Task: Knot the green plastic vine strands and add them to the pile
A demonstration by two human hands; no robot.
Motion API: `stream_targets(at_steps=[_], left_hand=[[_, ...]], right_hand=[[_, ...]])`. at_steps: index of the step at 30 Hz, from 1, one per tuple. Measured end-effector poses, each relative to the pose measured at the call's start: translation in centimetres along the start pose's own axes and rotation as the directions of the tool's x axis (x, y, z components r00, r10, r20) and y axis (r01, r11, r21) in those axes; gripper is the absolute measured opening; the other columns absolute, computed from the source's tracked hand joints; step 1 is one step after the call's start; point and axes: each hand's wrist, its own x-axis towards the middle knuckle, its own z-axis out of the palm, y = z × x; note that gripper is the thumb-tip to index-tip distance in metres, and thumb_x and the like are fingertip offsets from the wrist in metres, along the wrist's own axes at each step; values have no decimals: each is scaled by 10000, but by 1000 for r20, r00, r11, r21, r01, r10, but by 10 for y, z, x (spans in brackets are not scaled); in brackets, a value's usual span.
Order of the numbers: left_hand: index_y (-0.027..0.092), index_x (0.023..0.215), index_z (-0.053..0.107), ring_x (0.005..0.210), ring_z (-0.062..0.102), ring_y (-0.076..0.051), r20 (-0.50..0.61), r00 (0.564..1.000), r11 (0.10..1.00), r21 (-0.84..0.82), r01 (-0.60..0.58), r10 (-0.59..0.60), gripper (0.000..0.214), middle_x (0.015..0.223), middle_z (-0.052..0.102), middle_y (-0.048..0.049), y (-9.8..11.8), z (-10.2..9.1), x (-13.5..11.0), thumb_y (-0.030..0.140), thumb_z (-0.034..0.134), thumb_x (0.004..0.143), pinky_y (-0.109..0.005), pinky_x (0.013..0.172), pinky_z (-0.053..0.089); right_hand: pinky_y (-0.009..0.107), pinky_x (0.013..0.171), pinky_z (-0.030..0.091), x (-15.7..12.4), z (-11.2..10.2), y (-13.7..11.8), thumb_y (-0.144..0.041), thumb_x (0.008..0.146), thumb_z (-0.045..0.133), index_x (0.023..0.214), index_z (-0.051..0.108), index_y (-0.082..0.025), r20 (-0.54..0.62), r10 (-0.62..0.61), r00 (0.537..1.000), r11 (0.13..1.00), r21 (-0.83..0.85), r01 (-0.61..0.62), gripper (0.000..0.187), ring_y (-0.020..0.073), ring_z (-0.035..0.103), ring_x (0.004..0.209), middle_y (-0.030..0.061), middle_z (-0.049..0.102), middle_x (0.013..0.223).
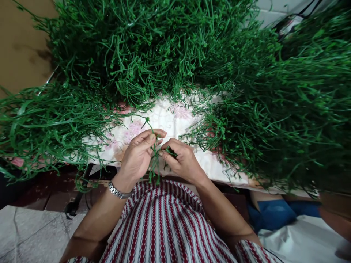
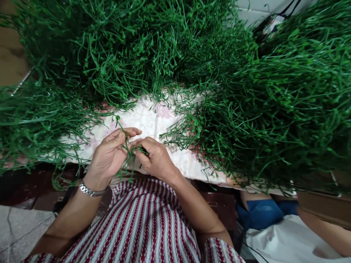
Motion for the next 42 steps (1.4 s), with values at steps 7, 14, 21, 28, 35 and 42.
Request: stream_targets(at_steps=[7, 14, 21, 28, 35, 42], left_hand=[[170, 872, 661, 728, 573, -129, 35, 995, 913, 395, -102, 96, 170, 811, 645, -28, -8, -19, -18, 234, 692, 718, -212, 665, 447], [188, 938, 576, 627, 504, -75, 27, 998, 960, 275, -59, 54, 199, 784, 565, 9, -13, -14, -21, 230, 645, 756, -171, 582, 399], [185, 987, 568, 743, 559, -104, 5, 985, 863, 480, -155, 174, 219, 825, 585, -6, -20, -14, -29, 145, 574, 772, -185, 680, 437], [191, 981, 607, 787, 605, -135, 32, 948, 703, 663, -258, 318, 223, 880, 645, -22, -25, -16, -34, 127, 565, 771, -225, 742, 459], [191, 919, 602, 768, 566, -136, 132, 907, 557, 750, -356, 401, 175, 847, 610, -20, -22, -17, -36, 99, 530, 789, -228, 729, 438], [195, 955, 545, 751, 529, -131, 120, 964, 677, 692, -253, 237, 202, 826, 546, -11, -14, -15, -39, 89, 500, 790, -219, 703, 416]], right_hand=[[224, 602, 392, -5, 0, 0, -129, 820, 523, 765, 571, -151, -81, -77, 994, 997, -36, 74, 76, 105, 519, 632, 11, 565, 686], [232, 616, 409, -9, 8, -1, -99, 814, 497, 799, 575, -162, -136, -117, 984, 993, 9, 119, 102, 110, 527, 640, 10, 577, 691], [223, 663, 430, -11, 2, 0, -199, 864, 492, 892, 576, -154, -13, 46, 999, 987, 152, -44, 99, 109, 560, 698, 16, 605, 770], [216, 640, 418, -11, 3, 5, -277, 828, 588, 850, 577, -156, 31, 70, 997, 983, 169, -74, 123, 103, 552, 673, 1, 599, 748], [245, 647, 418, -11, -3, 6, -215, 861, 495, 891, 566, -156, 114, -128, 985, 980, -138, 143, 97, 134, 522, 718, 44, 566, 794], [248, 639, 414, -12, -4, 4, -233, 869, 507, 885, 551, -164, 125, -145, 982, 980, -121, 160, 84, 138, 525, 723, 38, 551, 780]])
